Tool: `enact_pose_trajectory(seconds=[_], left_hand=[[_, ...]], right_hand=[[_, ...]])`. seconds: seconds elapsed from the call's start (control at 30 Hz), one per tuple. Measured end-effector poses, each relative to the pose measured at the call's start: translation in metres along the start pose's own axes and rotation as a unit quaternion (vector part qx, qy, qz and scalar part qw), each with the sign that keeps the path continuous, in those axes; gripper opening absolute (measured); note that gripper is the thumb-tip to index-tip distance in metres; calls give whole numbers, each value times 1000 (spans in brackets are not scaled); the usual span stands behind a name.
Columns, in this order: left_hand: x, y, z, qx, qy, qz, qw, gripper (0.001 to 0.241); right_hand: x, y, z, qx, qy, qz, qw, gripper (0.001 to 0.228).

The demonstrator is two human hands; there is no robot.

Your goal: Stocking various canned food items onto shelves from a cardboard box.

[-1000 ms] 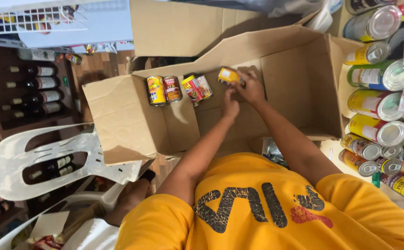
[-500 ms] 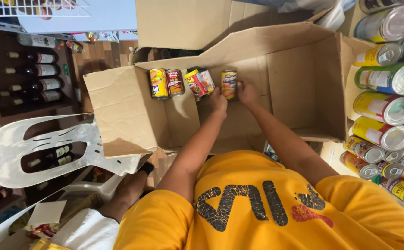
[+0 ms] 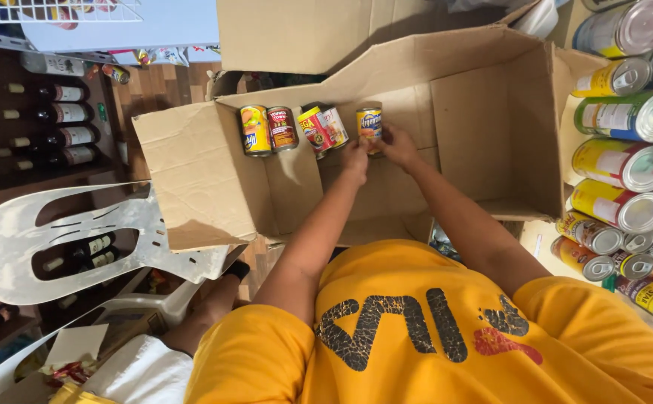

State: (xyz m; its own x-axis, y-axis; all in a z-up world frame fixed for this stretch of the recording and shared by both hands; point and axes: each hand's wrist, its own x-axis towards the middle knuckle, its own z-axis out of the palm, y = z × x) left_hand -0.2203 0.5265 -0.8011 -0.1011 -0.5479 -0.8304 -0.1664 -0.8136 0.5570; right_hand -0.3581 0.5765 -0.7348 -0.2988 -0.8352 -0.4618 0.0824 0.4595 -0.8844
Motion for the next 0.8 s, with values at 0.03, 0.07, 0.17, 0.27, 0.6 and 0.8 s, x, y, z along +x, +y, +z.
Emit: enact_pose_trajectory(seconds=[0.03,0.07,0.17,0.27,0.6,0.8], left_hand=[[-11,9,-1,29,-2,-8,1000,35],[-15,11,-2,29,-2,-6,1000,35],[-36,27,-8,55,-31,-10,998,45],[-76,65,-20,83,-76,-55,992,48],[-122,161,-60,10,-246,54,968,51],[-168,233,-87,65,-212,159,962,43]], right_hand=[[-4,-8,2,22,-13,4,1000,41],[-3,-7,1,21,-13,3,1000,41],[-5,-17,-1,20,-25,60,998,42],[-16,-40,-4,-13,-29,164,986,41],[-57,-176,3,86,-23,116,989,49],[-71,-252,32,107,-36,19,993,44]])
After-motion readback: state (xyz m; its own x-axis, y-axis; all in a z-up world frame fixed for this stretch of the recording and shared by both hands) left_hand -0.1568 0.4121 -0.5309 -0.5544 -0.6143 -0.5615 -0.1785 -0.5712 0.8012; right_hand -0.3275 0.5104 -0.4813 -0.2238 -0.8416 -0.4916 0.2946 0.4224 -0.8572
